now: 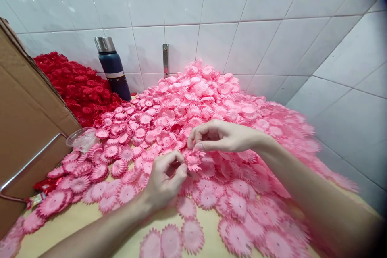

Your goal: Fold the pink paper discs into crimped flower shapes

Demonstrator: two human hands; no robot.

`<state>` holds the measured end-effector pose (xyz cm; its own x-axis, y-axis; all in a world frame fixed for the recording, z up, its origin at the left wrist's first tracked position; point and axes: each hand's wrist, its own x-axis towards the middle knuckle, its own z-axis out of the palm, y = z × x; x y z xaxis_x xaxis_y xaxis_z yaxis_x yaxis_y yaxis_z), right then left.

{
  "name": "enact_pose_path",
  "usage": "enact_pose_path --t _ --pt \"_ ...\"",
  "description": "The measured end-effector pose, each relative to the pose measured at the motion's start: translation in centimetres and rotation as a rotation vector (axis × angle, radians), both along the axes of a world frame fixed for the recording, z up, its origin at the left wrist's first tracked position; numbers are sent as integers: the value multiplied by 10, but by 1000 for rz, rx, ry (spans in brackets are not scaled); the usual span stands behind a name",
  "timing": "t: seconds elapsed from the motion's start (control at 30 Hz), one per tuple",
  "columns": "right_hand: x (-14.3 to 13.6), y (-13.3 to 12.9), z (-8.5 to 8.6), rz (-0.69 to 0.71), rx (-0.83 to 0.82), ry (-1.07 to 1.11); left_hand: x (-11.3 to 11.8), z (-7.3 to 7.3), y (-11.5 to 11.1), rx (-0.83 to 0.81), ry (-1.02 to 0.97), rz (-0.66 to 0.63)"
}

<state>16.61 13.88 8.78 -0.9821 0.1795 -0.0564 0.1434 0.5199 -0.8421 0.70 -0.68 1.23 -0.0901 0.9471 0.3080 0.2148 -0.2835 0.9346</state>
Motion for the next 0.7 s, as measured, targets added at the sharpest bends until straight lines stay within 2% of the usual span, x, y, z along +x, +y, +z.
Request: enact_pose_path --t 0.13,0.23,0.3,0.43,0.5,0.6,0.7 --pt "5 6 -2 -12 -80 46 0 2 0 -14 -71 -28" --pt "2 4 -1 -18 -71 53 -2 1 0 -12 -91 -10" --pt "-1 -2 2 -36 -8 39 -3 0 1 -36 -114 -17" --pt "-9 -18 7 -41 229 -20 -3 -3 5 -110 -147 -60" --pt "-12 -24 8 -37 310 -36 -2 -4 6 -150 -133 -39" --pt "-14 -28 8 -29 378 -51 0 -4 8 -195 -108 26" --pt "-11 -26 9 -34 390 -58 1 -2 8 -211 -60 18"
